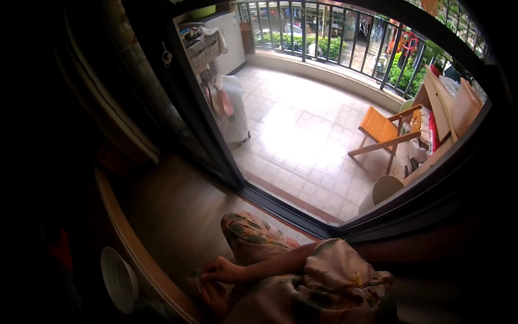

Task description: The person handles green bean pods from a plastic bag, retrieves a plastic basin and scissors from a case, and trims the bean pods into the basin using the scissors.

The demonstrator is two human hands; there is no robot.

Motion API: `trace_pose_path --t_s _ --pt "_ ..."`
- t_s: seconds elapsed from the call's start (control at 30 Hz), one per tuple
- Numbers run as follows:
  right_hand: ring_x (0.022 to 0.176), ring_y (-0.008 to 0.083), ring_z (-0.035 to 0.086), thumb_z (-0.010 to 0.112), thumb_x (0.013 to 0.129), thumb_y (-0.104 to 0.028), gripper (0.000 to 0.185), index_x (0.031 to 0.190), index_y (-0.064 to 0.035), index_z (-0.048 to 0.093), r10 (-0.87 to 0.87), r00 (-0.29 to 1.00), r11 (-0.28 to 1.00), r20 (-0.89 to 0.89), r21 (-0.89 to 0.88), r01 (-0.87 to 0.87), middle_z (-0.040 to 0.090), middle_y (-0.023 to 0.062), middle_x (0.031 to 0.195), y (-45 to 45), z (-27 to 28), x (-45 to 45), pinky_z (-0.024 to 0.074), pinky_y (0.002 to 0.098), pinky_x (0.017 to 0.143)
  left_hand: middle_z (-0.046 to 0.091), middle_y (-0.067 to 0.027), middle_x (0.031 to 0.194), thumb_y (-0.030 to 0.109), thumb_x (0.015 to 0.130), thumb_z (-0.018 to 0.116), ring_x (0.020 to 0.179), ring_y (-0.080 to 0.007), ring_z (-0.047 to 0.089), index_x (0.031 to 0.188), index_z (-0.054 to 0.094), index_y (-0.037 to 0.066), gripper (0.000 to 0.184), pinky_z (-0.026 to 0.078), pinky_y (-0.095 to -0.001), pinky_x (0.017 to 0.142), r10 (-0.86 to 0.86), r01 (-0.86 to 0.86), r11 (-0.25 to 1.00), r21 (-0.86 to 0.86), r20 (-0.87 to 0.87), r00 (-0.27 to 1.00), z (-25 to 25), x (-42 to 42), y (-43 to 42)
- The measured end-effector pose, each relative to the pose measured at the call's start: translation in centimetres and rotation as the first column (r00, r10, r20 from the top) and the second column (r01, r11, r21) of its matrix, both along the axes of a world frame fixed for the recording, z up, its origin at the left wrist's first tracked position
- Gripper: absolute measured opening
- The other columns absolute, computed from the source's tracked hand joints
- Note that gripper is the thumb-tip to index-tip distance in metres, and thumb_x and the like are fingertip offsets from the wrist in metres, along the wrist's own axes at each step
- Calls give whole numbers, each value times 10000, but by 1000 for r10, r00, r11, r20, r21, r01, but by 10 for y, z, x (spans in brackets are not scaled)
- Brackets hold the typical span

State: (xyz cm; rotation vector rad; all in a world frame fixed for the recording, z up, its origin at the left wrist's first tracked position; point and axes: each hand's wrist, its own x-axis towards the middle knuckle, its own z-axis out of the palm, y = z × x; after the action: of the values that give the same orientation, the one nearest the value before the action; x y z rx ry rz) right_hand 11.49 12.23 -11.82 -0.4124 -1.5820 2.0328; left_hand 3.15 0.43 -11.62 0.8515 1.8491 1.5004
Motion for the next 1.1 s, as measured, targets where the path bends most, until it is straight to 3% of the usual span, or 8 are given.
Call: trace_pose_path --t_s 0.03,0.13,0.33,0.43,0.53,0.8,0.97,1.1 --pt "655 98 555 620 859 -166 175 848 6 652 8 1000 1000 21 -9 -8 633 71 721 1 0 0 469 271 590 488 -40 661 277 951 466 565 -162 441 862 560 27 281 374 -320 506 -28 28 1000 10 14 1000 -1 -2 0" --pt "657 118 570 630 839 -157 168 841 9 653 16 998 1000 59 -23 -15 640 88 726 1 0 -1 476 283 599 477 -46 666 260 955 457 552 -182 419 853 536 25 269 353 -332 500 -109 157 983 98 -381 918 -6 -10 2" --pt "633 131 571 613 824 -134 154 828 15 652 -48 999 998 10 -49 48 639 83 702 -3 -10 -2 475 288 585 491 -54 695 259 958 455 595 -197 459 905 553 29 256 398 -313 538 -265 242 961 -132 -681 683 -39 -33 -8" --pt "643 121 594 587 884 -195 204 868 3 634 -49 999 999 -17 18 50 642 64 728 1 -32 -9 499 257 561 416 7 656 197 937 476 572 -117 382 846 517 42 184 345 -254 498 -246 233 969 -84 -213 946 -14 -16 2" --pt "640 113 593 579 890 -195 201 869 -2 634 -64 998 998 -11 1 64 638 60 719 4 -18 -4 498 253 558 431 -18 698 209 930 486 608 -148 398 881 517 41 178 355 -277 531 -229 215 968 -130 -103 968 5 -2 19" --pt "653 145 553 579 872 -151 183 842 24 621 -93 991 993 -91 -84 86 604 81 708 7 -3 4 468 303 597 472 -87 811 242 911 513 705 -233 441 973 517 36 214 382 -336 618 -240 228 958 -176 -53 969 6 8 35" --pt "657 147 558 576 874 -156 184 846 19 624 -205 969 966 -137 130 223 609 93 705 1 -6 3 470 308 605 498 -130 882 262 900 530 766 -285 468 1030 517 33 264 400 -374 673 -241 222 959 -177 -93 966 4 14 41" --pt "618 143 554 581 873 -165 178 833 2 628 -55 994 998 -90 -25 52 612 87 680 7 3 10 465 310 570 519 -164 938 278 890 544 815 -327 489 1076 517 31 310 413 -404 716 -242 212 965 -156 -203 949 3 10 39"
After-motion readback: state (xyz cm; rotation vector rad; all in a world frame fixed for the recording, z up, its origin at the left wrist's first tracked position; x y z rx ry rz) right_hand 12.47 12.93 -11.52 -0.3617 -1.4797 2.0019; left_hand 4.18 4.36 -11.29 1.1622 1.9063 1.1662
